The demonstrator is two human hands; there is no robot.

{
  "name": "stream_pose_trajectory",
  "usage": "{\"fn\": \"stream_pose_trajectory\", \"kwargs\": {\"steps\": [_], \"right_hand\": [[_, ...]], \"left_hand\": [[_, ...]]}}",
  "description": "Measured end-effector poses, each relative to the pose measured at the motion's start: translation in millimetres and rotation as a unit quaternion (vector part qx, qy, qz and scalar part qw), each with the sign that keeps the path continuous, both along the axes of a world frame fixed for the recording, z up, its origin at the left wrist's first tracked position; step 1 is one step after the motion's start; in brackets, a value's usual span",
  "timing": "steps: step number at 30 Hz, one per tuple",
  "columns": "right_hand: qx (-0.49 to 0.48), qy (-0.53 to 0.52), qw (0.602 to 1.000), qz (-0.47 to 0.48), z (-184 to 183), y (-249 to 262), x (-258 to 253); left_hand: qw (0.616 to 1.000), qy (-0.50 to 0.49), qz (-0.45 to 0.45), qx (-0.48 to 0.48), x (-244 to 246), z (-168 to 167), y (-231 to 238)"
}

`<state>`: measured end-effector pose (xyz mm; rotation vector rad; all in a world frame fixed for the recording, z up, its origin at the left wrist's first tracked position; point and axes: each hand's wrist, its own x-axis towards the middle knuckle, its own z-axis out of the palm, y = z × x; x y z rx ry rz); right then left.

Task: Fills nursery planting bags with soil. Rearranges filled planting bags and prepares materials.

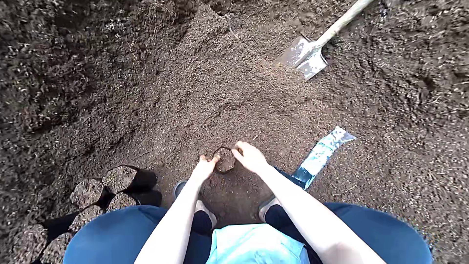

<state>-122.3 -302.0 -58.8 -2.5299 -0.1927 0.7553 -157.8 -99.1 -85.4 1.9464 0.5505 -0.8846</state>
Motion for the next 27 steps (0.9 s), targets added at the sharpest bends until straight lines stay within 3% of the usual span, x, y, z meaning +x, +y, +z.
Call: {"fn": "stream_pose_trajectory", "kwargs": {"steps": [2, 4, 11, 15, 17, 20, 23, 27], "right_hand": [[-0.076, 0.099, 0.991, -0.043, -9.7, 0.5, 5.9], [-0.093, 0.192, 0.977, -0.019, -26.9, 5.8, 9.8], [-0.094, 0.156, 0.979, 0.093, -25.1, 13.6, 13.3], [-0.058, 0.203, 0.959, 0.191, -4.1, 4.1, 62.5], [0.0, 0.16, 0.974, 0.163, -7.0, 0.2, 109.7], [0.016, 0.005, 0.991, 0.132, -20.5, 8.0, 196.8], [0.021, -0.088, 0.996, 0.029, -40.0, 28.1, 269.7], [-0.027, -0.11, 0.994, 0.006, -70.5, 48.9, 299.8]], "left_hand": [[0.997, 0.08, 0.007, -0.014, 7.2, -7.1, -5.1], [0.99, 0.131, -0.003, -0.045, 11.6, -18.1, -10.7], [0.987, 0.157, -0.026, -0.034, 17.1, -24.8, -29.6], [0.989, 0.147, 0.008, -0.035, 15.5, -23.3, -24.3], [0.991, 0.117, 0.037, -0.059, 14.8, -19.7, -18.6], [0.992, 0.023, 0.069, -0.106, 23.8, -20.8, -14.8], [0.991, -0.066, 0.008, -0.112, 34.4, -36.1, -12.8], [0.988, -0.138, -0.017, -0.074, 28.3, -42.5, -13.3]]}}
